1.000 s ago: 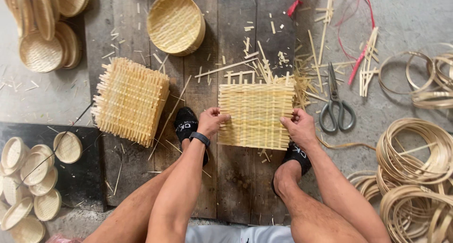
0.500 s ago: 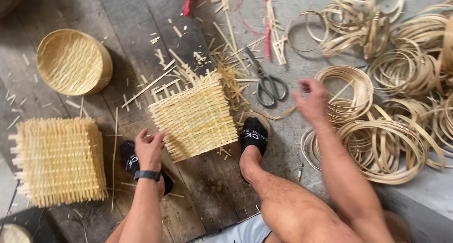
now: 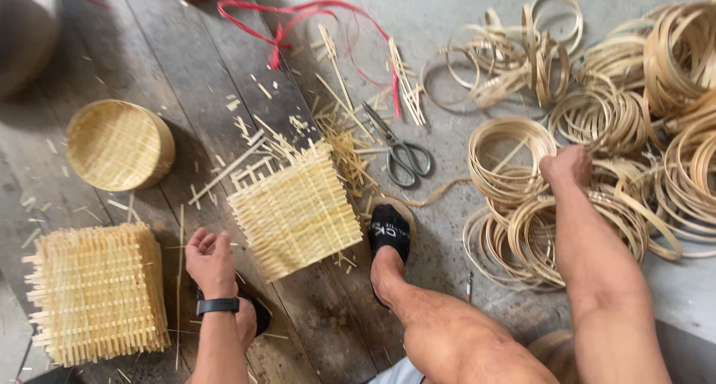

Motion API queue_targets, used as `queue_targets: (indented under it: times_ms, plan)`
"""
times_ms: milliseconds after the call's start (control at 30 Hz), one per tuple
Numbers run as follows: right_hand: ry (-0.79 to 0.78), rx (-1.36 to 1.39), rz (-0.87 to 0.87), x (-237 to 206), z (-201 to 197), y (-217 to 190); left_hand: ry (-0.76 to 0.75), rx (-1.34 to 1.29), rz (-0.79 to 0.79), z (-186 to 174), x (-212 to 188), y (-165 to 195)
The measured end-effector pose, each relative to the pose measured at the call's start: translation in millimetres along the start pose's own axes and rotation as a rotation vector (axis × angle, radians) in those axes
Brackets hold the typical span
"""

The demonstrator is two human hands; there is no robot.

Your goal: The person assembles small round bamboo bowls by placing a circular bamboo ring over a square woven mat, pressing it into shape with a wooden block, and trimming the excess mat with shears. The process is repeated for multiple units.

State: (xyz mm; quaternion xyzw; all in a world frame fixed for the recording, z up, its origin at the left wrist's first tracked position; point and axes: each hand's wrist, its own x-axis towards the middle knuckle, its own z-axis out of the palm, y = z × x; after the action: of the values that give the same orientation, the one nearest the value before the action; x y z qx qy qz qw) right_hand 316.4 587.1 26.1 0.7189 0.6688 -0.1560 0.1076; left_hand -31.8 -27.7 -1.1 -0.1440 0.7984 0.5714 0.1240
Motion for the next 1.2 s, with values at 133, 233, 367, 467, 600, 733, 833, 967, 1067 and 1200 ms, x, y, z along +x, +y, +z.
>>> queue_targets:
  times_ms: [133,233,367,467,600,733,833,967,1067,1200]
  plan:
    - [0.328,0.095,-0.338,-20.1,-17.7,-17.8,0.026,0.169,0.288,14.5,-26.5,60.8]
    - [0.298,0.234,-0.537,-63.6,-50.5,-54.0,-0.152,0.196,0.450,38.7,-64.5,114.1]
    - [0.080,0.388,-1.199,-176.6,-90.6,-117.6,-0.422,0.223,0.959,89.7,-125.7,178.2]
    - [0.010,0.546,-1.672,-270.1,-118.3,-149.3,-0.685,-0.143,0.508,101.1,-163.3,210.9]
    - [-0.007,0.432,-1.784,-338.0,-153.6,-168.0,-0.655,-0.357,0.127,75.4,-183.4,229.8]
    - [0.093,0.275,-1.947,-368.6,-155.3,-179.2,-0.752,-0.585,-0.173,49.1,-190.5,228.0]
    - [0.070,0.223,-2.111,-390.2,-144.4,-184.8,-0.883,-0.523,-0.277,35.0,-178.5,229.8]
    - [0.204,0.191,-2.261,-423.5,-132.8,-185.3,-1.024,-0.437,-0.456,29.0,-174.3,230.2]
    - [0.243,0.145,-2.278,-437.9,-132.6,-183.6,-1.006,-0.462,-0.570,26.5,-182.3,228.8]
    - [0.226,0.067,-2.206,-452.2,-127.8,-179.8,-0.867,-0.476,-0.586,20.2,-192.2,228.5]
